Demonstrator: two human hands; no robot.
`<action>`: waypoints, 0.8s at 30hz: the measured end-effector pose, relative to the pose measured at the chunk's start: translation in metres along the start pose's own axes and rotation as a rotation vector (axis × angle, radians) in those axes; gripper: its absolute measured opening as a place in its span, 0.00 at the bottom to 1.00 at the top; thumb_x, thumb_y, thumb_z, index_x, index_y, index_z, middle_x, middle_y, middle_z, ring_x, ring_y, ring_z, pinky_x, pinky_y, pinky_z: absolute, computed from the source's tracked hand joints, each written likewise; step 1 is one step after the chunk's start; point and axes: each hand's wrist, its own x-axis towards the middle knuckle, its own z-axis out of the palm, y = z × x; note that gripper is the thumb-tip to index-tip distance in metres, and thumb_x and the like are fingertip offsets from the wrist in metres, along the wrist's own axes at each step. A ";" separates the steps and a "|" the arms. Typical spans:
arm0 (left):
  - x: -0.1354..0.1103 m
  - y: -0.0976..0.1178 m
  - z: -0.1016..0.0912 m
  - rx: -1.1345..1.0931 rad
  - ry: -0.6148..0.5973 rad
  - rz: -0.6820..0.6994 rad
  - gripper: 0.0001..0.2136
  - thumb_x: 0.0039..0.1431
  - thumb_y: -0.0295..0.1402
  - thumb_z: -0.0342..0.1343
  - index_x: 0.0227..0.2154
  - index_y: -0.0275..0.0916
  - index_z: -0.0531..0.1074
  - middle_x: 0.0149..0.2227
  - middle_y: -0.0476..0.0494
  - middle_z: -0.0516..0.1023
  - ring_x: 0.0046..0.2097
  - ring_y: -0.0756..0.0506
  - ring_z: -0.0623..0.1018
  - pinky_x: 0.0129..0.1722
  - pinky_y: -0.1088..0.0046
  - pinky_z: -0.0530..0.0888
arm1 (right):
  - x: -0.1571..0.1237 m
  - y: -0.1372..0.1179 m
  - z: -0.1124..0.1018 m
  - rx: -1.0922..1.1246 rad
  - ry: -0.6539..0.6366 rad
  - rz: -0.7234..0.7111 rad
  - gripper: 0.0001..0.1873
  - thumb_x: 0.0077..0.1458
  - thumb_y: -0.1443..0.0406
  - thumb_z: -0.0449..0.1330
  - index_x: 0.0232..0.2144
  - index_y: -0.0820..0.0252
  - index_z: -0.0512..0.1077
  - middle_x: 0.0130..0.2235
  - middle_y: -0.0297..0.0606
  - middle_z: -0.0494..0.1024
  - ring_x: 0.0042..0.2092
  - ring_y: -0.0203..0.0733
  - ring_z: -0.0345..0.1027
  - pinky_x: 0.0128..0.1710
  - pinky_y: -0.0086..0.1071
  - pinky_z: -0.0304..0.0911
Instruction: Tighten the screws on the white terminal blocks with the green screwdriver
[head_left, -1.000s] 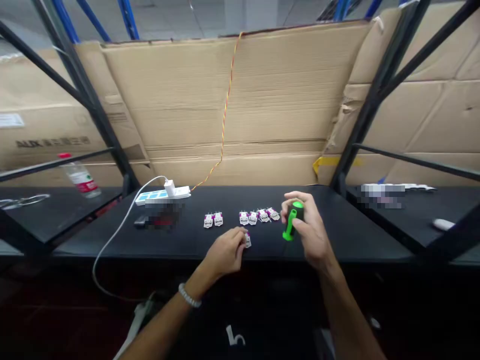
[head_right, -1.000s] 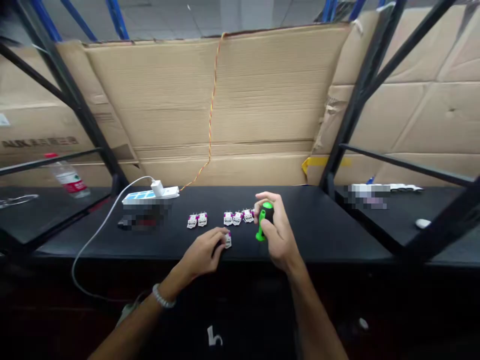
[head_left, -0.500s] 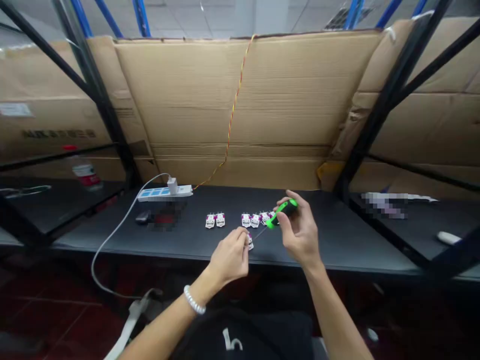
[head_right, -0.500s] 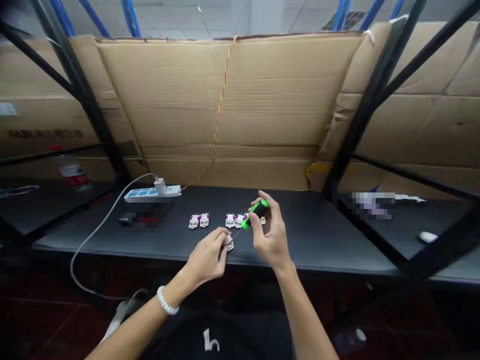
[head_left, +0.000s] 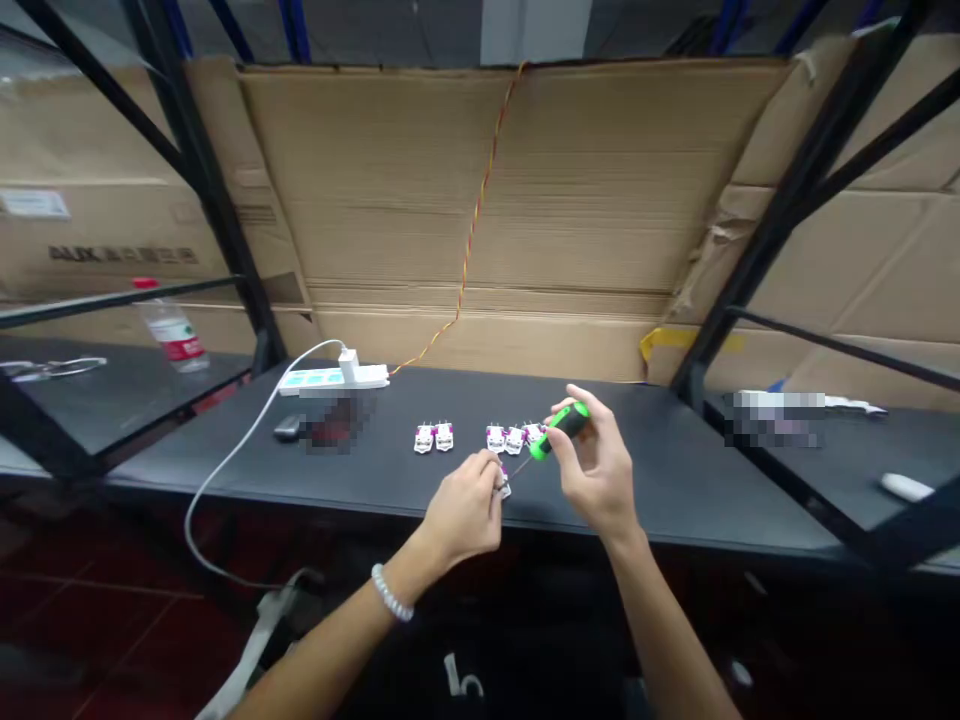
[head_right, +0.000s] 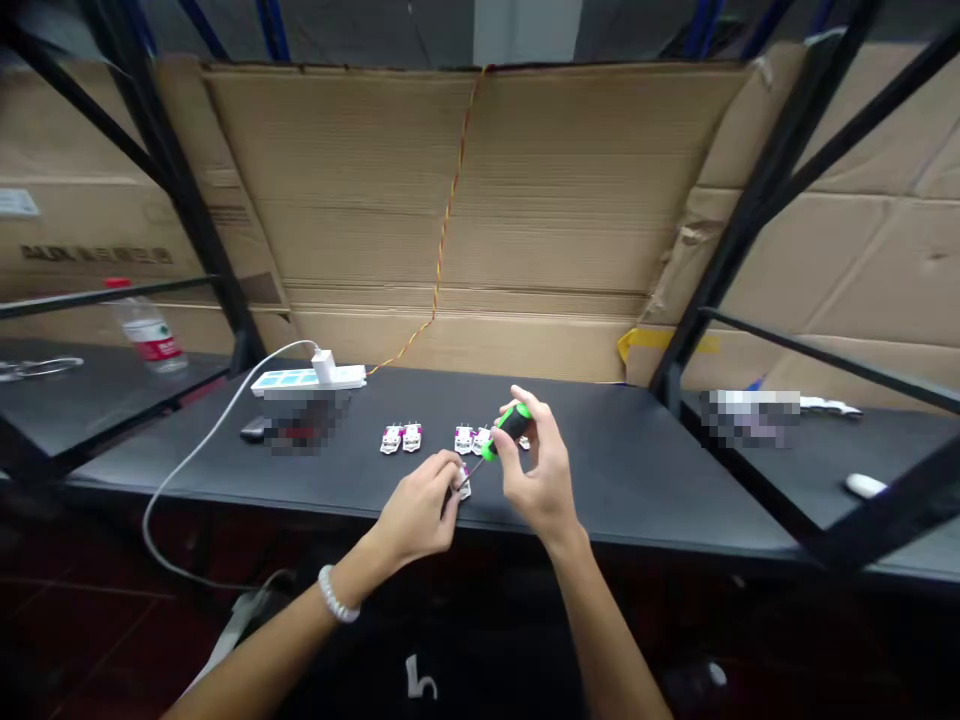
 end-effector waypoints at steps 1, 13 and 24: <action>0.000 0.000 0.000 0.005 0.001 0.003 0.08 0.61 0.23 0.53 0.39 0.43 0.65 0.47 0.39 0.75 0.49 0.38 0.77 0.50 0.59 0.81 | 0.000 -0.001 0.000 -0.023 -0.008 -0.018 0.25 0.68 0.61 0.63 0.65 0.49 0.68 0.50 0.42 0.76 0.49 0.47 0.77 0.54 0.44 0.76; 0.002 -0.001 0.002 0.015 0.017 0.018 0.09 0.62 0.23 0.54 0.43 0.42 0.68 0.49 0.38 0.75 0.49 0.37 0.75 0.51 0.56 0.80 | 0.020 -0.025 0.011 -0.039 -0.226 -0.107 0.27 0.72 0.64 0.55 0.70 0.47 0.65 0.60 0.45 0.76 0.58 0.49 0.74 0.58 0.46 0.73; 0.003 -0.001 0.003 0.007 0.011 0.004 0.08 0.61 0.22 0.54 0.41 0.41 0.69 0.49 0.37 0.75 0.49 0.36 0.76 0.50 0.55 0.80 | 0.035 -0.033 0.011 -0.083 -0.280 -0.127 0.28 0.70 0.65 0.57 0.69 0.48 0.68 0.56 0.44 0.77 0.55 0.46 0.76 0.56 0.42 0.74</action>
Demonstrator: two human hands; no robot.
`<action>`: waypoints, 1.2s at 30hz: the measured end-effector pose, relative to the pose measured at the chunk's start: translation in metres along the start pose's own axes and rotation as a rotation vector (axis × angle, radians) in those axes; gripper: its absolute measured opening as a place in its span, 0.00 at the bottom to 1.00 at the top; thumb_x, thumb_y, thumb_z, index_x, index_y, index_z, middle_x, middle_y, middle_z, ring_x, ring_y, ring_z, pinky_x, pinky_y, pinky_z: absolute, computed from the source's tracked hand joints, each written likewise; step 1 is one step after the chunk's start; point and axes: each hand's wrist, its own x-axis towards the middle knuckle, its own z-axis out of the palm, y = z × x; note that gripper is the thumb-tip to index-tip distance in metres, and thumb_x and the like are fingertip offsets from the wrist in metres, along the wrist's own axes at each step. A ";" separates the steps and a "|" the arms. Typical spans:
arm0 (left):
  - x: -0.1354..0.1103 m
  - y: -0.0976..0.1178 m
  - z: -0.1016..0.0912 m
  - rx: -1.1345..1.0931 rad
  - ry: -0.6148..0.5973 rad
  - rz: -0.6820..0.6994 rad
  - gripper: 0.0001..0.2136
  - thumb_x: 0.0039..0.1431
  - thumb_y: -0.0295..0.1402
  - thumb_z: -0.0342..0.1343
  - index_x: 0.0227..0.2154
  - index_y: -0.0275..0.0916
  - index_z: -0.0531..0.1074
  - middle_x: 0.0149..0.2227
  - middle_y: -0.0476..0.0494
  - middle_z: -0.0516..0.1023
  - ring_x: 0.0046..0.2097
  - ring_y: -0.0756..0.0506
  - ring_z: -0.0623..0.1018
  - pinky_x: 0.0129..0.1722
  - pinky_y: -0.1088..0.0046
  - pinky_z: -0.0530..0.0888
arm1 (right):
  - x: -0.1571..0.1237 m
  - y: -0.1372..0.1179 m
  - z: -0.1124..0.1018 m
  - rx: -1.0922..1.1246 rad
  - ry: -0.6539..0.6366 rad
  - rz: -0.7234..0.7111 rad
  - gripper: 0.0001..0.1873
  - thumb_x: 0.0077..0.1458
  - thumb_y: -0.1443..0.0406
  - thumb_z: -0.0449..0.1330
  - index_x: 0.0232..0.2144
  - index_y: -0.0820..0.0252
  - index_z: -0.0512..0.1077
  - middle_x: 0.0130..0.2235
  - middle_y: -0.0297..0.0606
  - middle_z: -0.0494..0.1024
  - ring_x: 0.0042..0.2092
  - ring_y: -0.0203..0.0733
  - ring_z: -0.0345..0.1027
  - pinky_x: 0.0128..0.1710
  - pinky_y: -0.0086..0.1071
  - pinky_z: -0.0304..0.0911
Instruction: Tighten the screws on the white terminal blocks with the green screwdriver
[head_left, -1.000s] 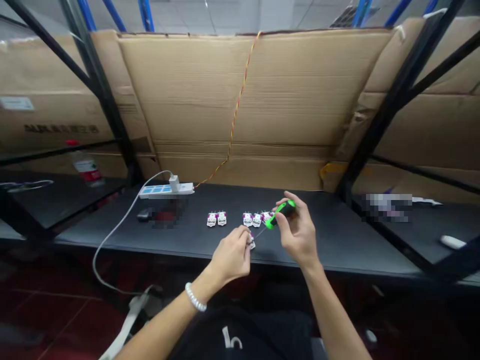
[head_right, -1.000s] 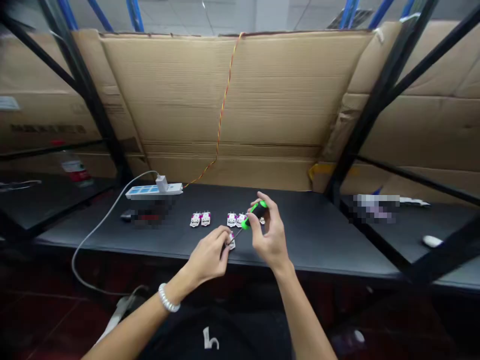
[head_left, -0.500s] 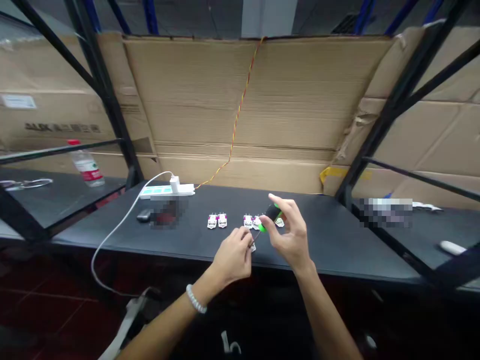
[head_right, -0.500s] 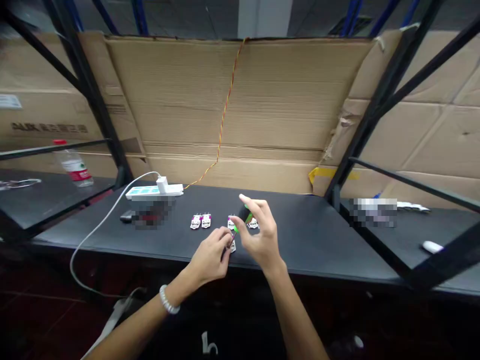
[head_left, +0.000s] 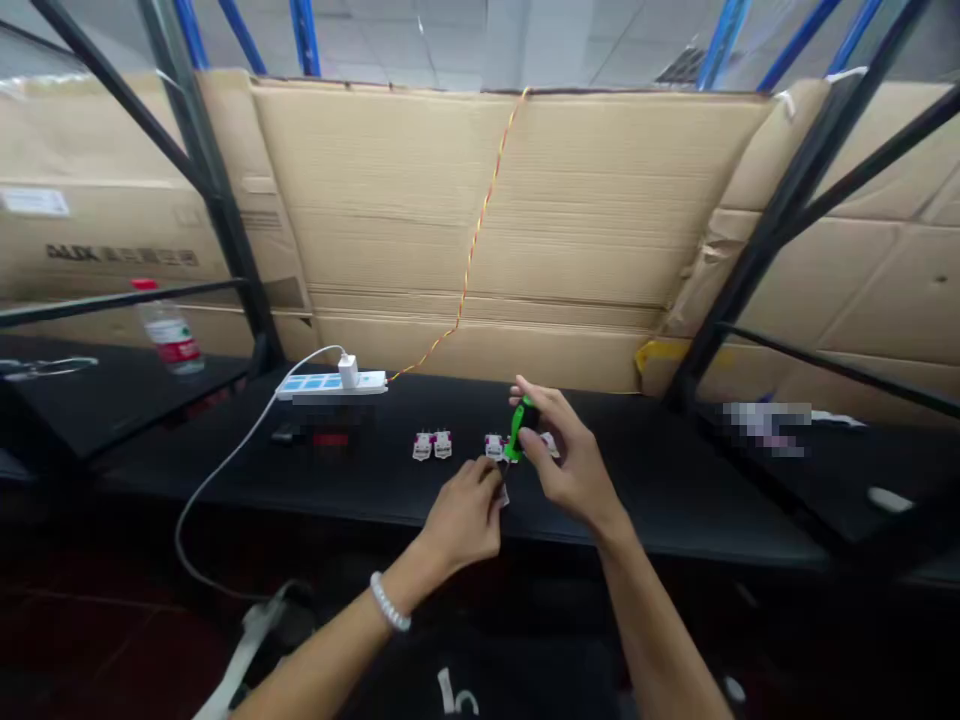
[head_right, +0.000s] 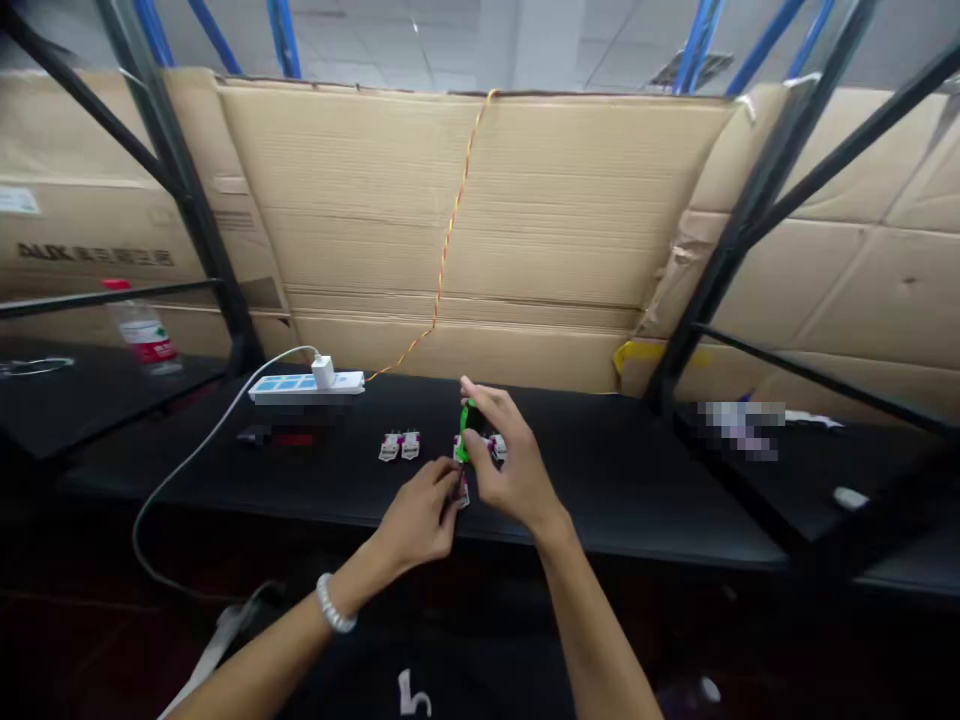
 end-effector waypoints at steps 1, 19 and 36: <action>0.000 0.000 0.000 -0.004 0.004 -0.002 0.09 0.61 0.22 0.54 0.41 0.41 0.69 0.49 0.37 0.75 0.49 0.36 0.76 0.50 0.55 0.80 | 0.000 0.000 0.000 0.031 -0.024 0.001 0.29 0.70 0.66 0.56 0.70 0.48 0.66 0.58 0.43 0.77 0.56 0.46 0.76 0.58 0.42 0.73; 0.001 0.007 0.003 -0.051 0.021 -0.134 0.09 0.59 0.21 0.54 0.37 0.42 0.67 0.47 0.42 0.74 0.48 0.40 0.76 0.49 0.62 0.78 | 0.001 0.004 -0.003 -0.174 0.140 -0.068 0.21 0.64 0.61 0.68 0.59 0.51 0.79 0.43 0.40 0.77 0.39 0.42 0.73 0.42 0.37 0.75; -0.001 0.010 0.007 -0.025 0.028 -0.136 0.08 0.61 0.22 0.54 0.40 0.41 0.69 0.49 0.39 0.74 0.49 0.39 0.75 0.49 0.60 0.77 | 0.003 0.006 -0.003 -0.010 0.006 -0.056 0.25 0.71 0.65 0.58 0.68 0.45 0.70 0.55 0.42 0.79 0.53 0.46 0.77 0.53 0.40 0.75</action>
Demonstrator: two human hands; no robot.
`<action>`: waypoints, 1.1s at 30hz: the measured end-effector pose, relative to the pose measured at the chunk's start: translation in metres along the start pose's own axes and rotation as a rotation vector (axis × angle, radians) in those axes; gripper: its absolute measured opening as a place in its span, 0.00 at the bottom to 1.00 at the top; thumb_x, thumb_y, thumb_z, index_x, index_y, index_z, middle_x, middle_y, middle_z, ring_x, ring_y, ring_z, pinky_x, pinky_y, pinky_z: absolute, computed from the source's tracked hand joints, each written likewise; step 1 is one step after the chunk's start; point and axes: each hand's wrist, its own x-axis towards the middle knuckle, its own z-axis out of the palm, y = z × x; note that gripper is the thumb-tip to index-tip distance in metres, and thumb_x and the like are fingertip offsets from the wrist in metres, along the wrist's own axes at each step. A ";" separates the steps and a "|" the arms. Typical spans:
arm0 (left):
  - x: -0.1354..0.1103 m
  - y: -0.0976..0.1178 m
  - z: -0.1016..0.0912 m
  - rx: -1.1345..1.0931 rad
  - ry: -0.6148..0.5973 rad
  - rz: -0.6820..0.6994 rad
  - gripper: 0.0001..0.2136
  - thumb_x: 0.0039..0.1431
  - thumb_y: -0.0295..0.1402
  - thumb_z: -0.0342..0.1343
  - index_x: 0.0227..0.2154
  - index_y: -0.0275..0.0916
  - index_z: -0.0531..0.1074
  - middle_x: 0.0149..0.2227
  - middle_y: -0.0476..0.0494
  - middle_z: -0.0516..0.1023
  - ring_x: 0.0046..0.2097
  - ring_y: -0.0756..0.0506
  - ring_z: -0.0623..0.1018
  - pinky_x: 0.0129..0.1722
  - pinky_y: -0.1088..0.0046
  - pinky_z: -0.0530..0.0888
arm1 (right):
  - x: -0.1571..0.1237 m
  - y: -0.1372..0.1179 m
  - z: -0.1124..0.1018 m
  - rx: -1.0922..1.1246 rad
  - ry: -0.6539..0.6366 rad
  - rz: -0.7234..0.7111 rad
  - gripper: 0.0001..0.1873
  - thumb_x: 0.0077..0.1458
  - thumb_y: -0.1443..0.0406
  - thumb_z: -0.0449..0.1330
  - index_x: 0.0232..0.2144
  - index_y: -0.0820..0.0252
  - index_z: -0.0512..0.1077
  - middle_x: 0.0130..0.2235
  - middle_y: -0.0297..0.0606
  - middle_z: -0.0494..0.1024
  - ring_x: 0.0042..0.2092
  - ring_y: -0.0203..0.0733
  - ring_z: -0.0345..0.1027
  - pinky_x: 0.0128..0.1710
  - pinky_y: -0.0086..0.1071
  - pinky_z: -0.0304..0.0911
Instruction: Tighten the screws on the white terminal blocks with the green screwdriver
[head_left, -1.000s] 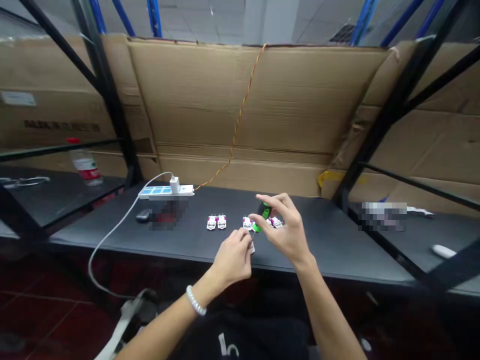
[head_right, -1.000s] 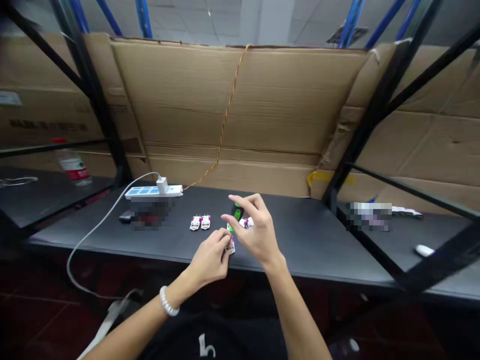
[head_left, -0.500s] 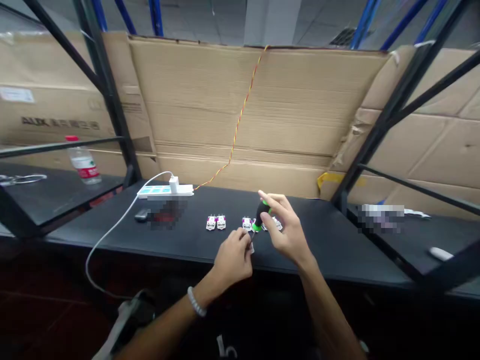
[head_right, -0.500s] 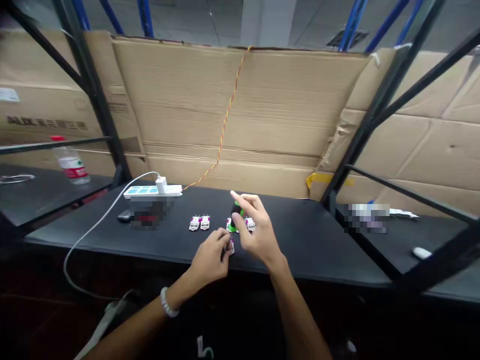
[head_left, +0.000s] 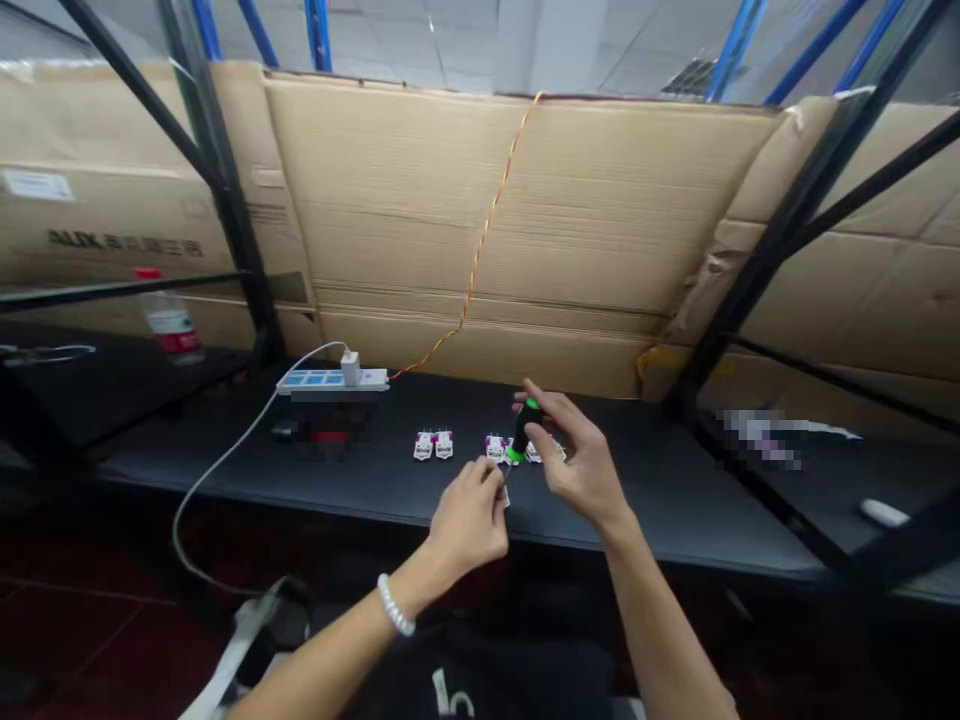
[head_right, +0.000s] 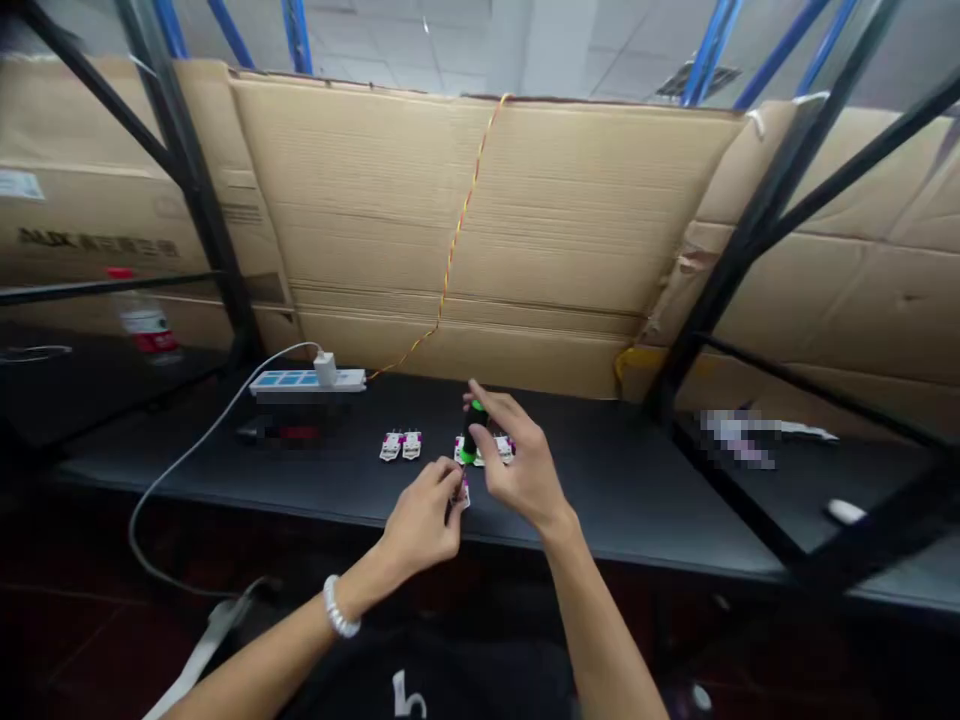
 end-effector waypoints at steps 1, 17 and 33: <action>0.000 0.000 0.000 -0.001 0.002 -0.001 0.08 0.61 0.22 0.54 0.40 0.41 0.68 0.49 0.40 0.74 0.49 0.39 0.75 0.49 0.60 0.77 | 0.001 0.000 0.000 -0.049 0.044 -0.010 0.23 0.68 0.64 0.63 0.63 0.46 0.74 0.50 0.41 0.79 0.48 0.45 0.78 0.49 0.39 0.76; 0.002 0.000 0.000 -0.035 0.007 -0.032 0.08 0.59 0.22 0.55 0.37 0.42 0.68 0.47 0.42 0.74 0.48 0.41 0.76 0.47 0.64 0.77 | 0.003 -0.005 -0.002 -0.072 0.000 -0.021 0.23 0.67 0.64 0.63 0.63 0.49 0.75 0.53 0.44 0.77 0.49 0.46 0.77 0.51 0.42 0.76; 0.002 0.000 -0.001 -0.088 0.024 -0.046 0.08 0.59 0.21 0.56 0.34 0.42 0.69 0.47 0.43 0.74 0.47 0.42 0.76 0.46 0.65 0.77 | 0.003 -0.007 -0.005 0.018 -0.077 -0.011 0.26 0.70 0.66 0.60 0.67 0.47 0.71 0.54 0.43 0.80 0.53 0.46 0.78 0.51 0.39 0.76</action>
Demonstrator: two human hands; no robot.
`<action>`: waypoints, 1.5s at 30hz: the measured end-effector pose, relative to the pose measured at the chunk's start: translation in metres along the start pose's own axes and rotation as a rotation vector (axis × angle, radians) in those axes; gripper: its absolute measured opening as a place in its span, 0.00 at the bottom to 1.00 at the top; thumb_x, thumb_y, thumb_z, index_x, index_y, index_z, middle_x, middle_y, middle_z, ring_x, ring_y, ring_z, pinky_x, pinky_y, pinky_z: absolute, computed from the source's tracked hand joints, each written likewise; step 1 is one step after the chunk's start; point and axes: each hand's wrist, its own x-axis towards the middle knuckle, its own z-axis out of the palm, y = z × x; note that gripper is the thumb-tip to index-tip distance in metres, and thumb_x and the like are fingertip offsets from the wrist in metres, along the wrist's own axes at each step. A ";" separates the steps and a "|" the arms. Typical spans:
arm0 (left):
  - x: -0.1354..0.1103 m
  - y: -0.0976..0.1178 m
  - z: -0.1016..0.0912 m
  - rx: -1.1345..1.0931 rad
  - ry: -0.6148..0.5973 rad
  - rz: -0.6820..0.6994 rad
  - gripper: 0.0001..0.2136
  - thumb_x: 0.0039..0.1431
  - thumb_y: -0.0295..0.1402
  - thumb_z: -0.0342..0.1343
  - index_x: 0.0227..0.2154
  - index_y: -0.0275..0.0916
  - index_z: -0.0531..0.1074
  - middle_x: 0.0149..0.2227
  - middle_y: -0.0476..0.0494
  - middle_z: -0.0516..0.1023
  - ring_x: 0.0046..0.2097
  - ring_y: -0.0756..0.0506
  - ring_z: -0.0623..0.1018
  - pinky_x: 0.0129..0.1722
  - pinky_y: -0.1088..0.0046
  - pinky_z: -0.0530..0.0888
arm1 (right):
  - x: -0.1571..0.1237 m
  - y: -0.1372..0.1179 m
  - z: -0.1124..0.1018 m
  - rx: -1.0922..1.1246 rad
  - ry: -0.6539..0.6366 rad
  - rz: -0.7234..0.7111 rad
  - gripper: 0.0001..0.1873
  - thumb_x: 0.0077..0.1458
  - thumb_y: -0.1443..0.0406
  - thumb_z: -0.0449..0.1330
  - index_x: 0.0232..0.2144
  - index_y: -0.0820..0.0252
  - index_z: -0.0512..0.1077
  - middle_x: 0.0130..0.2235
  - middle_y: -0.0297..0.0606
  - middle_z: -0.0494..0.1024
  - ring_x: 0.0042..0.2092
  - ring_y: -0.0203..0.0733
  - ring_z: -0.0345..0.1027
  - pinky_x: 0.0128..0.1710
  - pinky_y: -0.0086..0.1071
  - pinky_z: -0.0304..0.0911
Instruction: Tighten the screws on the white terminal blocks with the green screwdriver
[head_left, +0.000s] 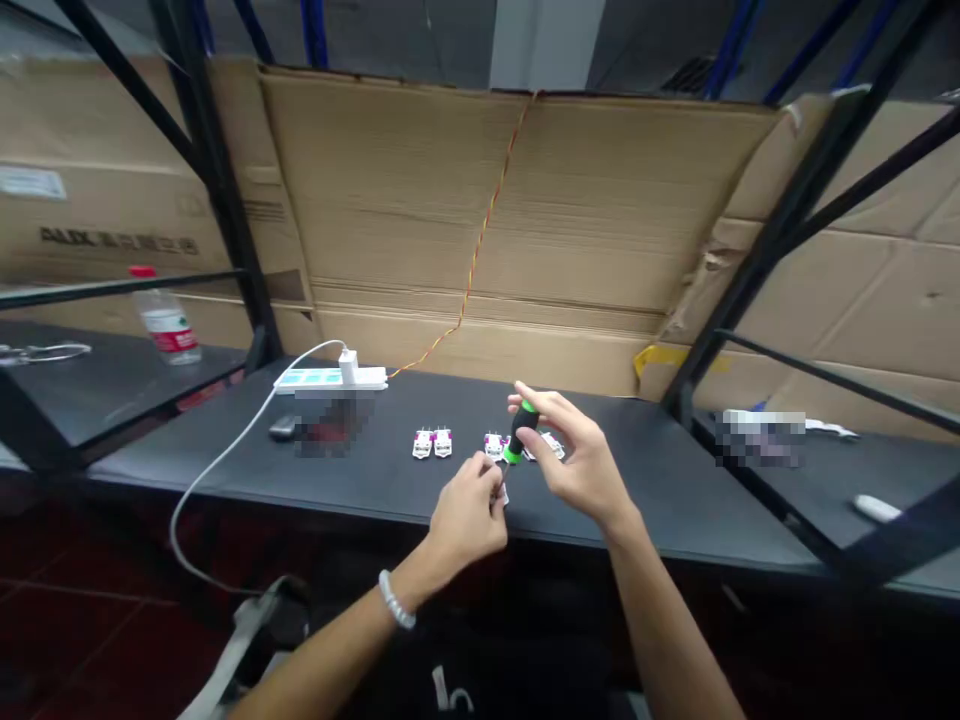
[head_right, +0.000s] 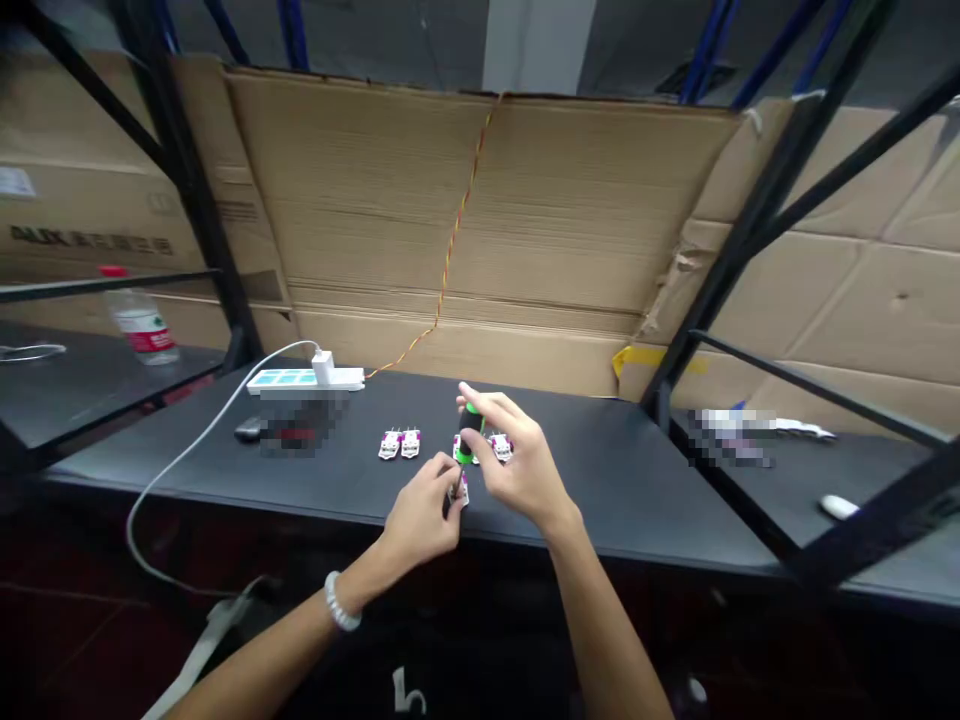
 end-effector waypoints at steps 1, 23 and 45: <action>0.000 0.000 0.000 -0.002 0.004 0.000 0.08 0.59 0.21 0.56 0.34 0.42 0.69 0.46 0.43 0.74 0.47 0.42 0.76 0.46 0.65 0.76 | 0.001 0.000 0.000 -0.045 0.037 -0.008 0.24 0.67 0.65 0.64 0.64 0.48 0.74 0.49 0.41 0.80 0.47 0.45 0.78 0.47 0.38 0.76; 0.005 -0.005 -0.005 -0.139 -0.045 0.084 0.10 0.57 0.18 0.54 0.34 0.41 0.70 0.45 0.43 0.74 0.44 0.43 0.77 0.46 0.66 0.77 | 0.001 0.000 -0.001 -0.119 0.052 0.005 0.25 0.66 0.65 0.64 0.64 0.51 0.74 0.49 0.43 0.80 0.46 0.45 0.77 0.48 0.40 0.76; 0.003 -0.006 -0.001 -0.117 -0.027 0.096 0.10 0.58 0.19 0.55 0.36 0.41 0.71 0.45 0.42 0.74 0.45 0.42 0.77 0.48 0.64 0.78 | 0.000 -0.003 0.007 -0.017 0.045 0.006 0.20 0.68 0.65 0.61 0.61 0.48 0.77 0.50 0.41 0.81 0.46 0.44 0.78 0.48 0.39 0.77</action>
